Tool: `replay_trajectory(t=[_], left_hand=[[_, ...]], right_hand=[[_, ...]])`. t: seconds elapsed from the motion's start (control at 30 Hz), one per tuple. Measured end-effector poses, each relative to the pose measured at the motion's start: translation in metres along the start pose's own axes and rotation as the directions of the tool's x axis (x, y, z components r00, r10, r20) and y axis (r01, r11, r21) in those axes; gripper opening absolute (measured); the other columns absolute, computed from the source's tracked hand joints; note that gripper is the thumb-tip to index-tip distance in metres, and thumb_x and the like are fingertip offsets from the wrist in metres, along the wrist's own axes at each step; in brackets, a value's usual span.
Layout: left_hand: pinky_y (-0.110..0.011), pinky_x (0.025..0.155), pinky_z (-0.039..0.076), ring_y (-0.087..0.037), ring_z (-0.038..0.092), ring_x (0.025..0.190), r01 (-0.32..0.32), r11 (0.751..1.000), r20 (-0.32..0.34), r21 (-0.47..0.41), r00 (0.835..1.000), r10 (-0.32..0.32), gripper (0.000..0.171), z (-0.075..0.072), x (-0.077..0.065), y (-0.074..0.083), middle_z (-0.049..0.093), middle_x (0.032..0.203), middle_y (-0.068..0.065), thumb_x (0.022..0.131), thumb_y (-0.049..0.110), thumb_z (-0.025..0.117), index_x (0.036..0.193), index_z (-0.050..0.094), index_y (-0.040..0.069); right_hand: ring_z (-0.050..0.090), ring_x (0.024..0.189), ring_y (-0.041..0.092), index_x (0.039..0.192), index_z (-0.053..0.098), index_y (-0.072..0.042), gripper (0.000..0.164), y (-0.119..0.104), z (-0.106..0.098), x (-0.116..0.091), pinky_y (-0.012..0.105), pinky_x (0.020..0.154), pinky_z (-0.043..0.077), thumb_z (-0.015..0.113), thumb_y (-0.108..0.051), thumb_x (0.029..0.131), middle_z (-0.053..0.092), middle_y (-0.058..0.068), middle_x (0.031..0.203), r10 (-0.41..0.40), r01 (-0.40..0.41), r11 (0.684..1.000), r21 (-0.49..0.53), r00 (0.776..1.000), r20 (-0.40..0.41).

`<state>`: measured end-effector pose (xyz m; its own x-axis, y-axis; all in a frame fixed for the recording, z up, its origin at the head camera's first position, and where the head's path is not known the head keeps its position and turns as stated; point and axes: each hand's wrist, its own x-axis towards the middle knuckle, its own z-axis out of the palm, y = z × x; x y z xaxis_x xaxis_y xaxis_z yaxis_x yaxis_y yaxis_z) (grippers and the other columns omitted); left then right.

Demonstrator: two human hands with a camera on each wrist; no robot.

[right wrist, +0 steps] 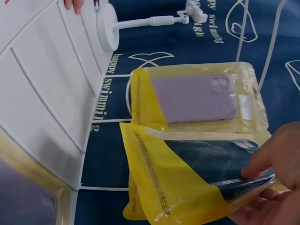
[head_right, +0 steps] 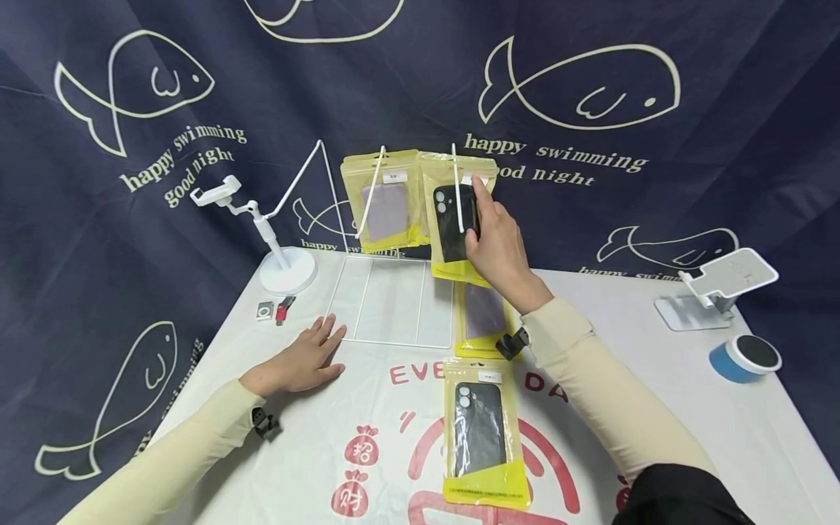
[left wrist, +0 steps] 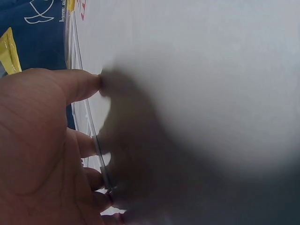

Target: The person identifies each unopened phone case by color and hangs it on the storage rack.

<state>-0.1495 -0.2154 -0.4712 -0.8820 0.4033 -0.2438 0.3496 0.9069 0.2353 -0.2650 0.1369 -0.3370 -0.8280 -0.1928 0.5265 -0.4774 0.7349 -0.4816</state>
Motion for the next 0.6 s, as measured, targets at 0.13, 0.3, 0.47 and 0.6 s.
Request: replay_trajectory(t=[0.13, 0.3, 0.47, 0.6], left_hand=[[-0.064, 0.121, 0.021, -0.05, 0.011, 0.153, -0.001, 1.0, -0.003, -0.005, 1.0, 0.001, 0.075, -0.001, 0.0, 0.001, 0.01, 0.165, -0.032, 0.101, 0.041, 0.053, 0.157, 0.026, -0.001], [-0.064, 0.121, 0.021, -0.05, 0.012, 0.153, -0.004, 1.0, -0.004, -0.007, 1.0, 0.003, 0.075, -0.001, 0.0, 0.001, 0.01, 0.165, -0.032, 0.101, 0.041, 0.053, 0.157, 0.026, -0.001], [-0.063, 0.121, 0.021, -0.05, 0.012, 0.153, -0.003, 1.0, -0.002, -0.004, 1.0, 0.003, 0.075, -0.001, 0.0, 0.001, 0.01, 0.165, -0.031, 0.101, 0.041, 0.053, 0.157, 0.026, -0.001], [-0.063, 0.121, 0.021, -0.05, 0.011, 0.153, 0.001, 1.0, -0.002, -0.002, 1.0, -0.001, 0.075, -0.001, 0.0, 0.001, 0.01, 0.165, -0.032, 0.101, 0.041, 0.052, 0.157, 0.026, -0.001]], right_hand=[[0.057, 0.089, 0.044, 0.16, 0.026, -0.015, 0.085, 0.003, 0.006, 0.002, 0.058, 0.077, 0.045, 0.064, 0.005, 0.087, 0.061, 0.028, 0.102, 0.003, -0.004, 1.0, -0.022, 0.999, -0.043], [0.058, 0.089, 0.048, 0.16, 0.026, -0.019, 0.085, 0.008, 0.014, 0.003, 0.06, 0.072, 0.046, 0.064, 0.002, 0.086, 0.06, 0.03, 0.106, 0.024, -0.029, 0.998, -0.057, 0.996, -0.085], [0.054, 0.077, 0.042, 0.161, 0.023, -0.022, 0.085, 0.011, 0.018, 0.001, 0.056, 0.063, 0.046, 0.065, -0.005, 0.089, 0.056, 0.027, 0.101, 0.047, -0.053, 0.994, -0.096, 0.997, -0.066], [0.052, 0.071, 0.038, 0.161, 0.021, -0.023, 0.087, 0.014, 0.021, -0.002, 0.053, 0.058, 0.045, 0.067, -0.01, 0.088, 0.055, 0.026, 0.104, 0.065, -0.069, 0.992, -0.106, 0.997, -0.043]])
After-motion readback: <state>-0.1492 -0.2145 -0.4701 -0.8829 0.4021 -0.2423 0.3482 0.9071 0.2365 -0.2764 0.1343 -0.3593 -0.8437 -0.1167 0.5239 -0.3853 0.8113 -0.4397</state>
